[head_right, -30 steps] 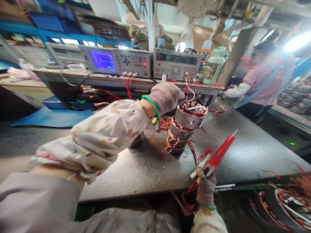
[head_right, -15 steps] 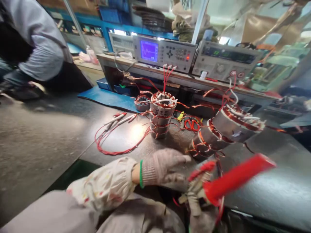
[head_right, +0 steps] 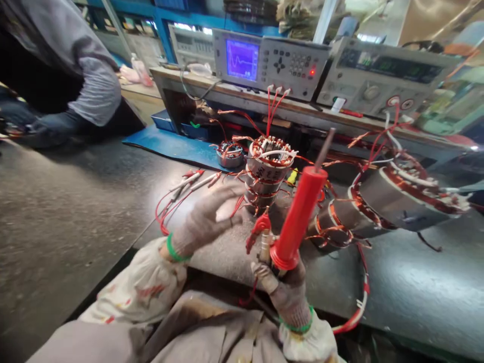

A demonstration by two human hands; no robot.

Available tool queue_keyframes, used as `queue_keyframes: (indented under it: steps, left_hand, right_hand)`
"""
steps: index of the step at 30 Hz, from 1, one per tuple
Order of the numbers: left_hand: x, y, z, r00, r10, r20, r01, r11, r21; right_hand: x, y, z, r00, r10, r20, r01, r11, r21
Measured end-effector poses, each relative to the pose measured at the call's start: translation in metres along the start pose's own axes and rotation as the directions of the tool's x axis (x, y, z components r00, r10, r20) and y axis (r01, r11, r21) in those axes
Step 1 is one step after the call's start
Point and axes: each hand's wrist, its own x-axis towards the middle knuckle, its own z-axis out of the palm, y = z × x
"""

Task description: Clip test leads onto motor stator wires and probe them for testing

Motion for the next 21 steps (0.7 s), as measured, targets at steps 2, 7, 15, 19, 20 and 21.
queue_keyframes:
  steps: [2, 7, 15, 19, 20, 21]
  left_hand:
    - [0.028, -0.013, -0.007, 0.983, 0.03, -0.18, 0.012, 0.974, 0.225]
    - [0.073, -0.018, -0.005, 0.985, -0.147, 0.085, 0.027, 0.627, 0.778]
    - [0.055, -0.047, -0.031, 0.904, 0.394, 0.167, -0.399, 0.631, 0.665]
    - [-0.015, -0.036, -0.016, 0.982, 0.072, -0.173, -0.028, 0.969, 0.245]
    - [-0.033, -0.029, -0.004, 0.994, 0.024, -0.111, -0.005, 0.985, 0.171]
    - [-0.049, -0.02, 0.01, 1.0, -0.012, -0.025, 0.014, 0.995, 0.1]
  right_hand:
    - [-0.004, -0.003, -0.006, 0.996, -0.017, -0.086, 0.017, 1.0, -0.011]
    - [-0.016, 0.001, -0.017, 0.97, 0.114, -0.215, -0.152, 0.974, -0.168]
    - [-0.004, 0.003, -0.017, 0.943, 0.171, -0.285, -0.256, 0.919, -0.298]
    - [-0.002, 0.003, -0.006, 0.948, 0.182, -0.259, -0.24, 0.947, -0.213]
    - [-0.001, 0.005, 0.0, 0.951, 0.203, -0.235, -0.248, 0.951, -0.184]
    - [-0.001, 0.008, 0.007, 0.956, 0.218, -0.196, -0.252, 0.953, -0.169]
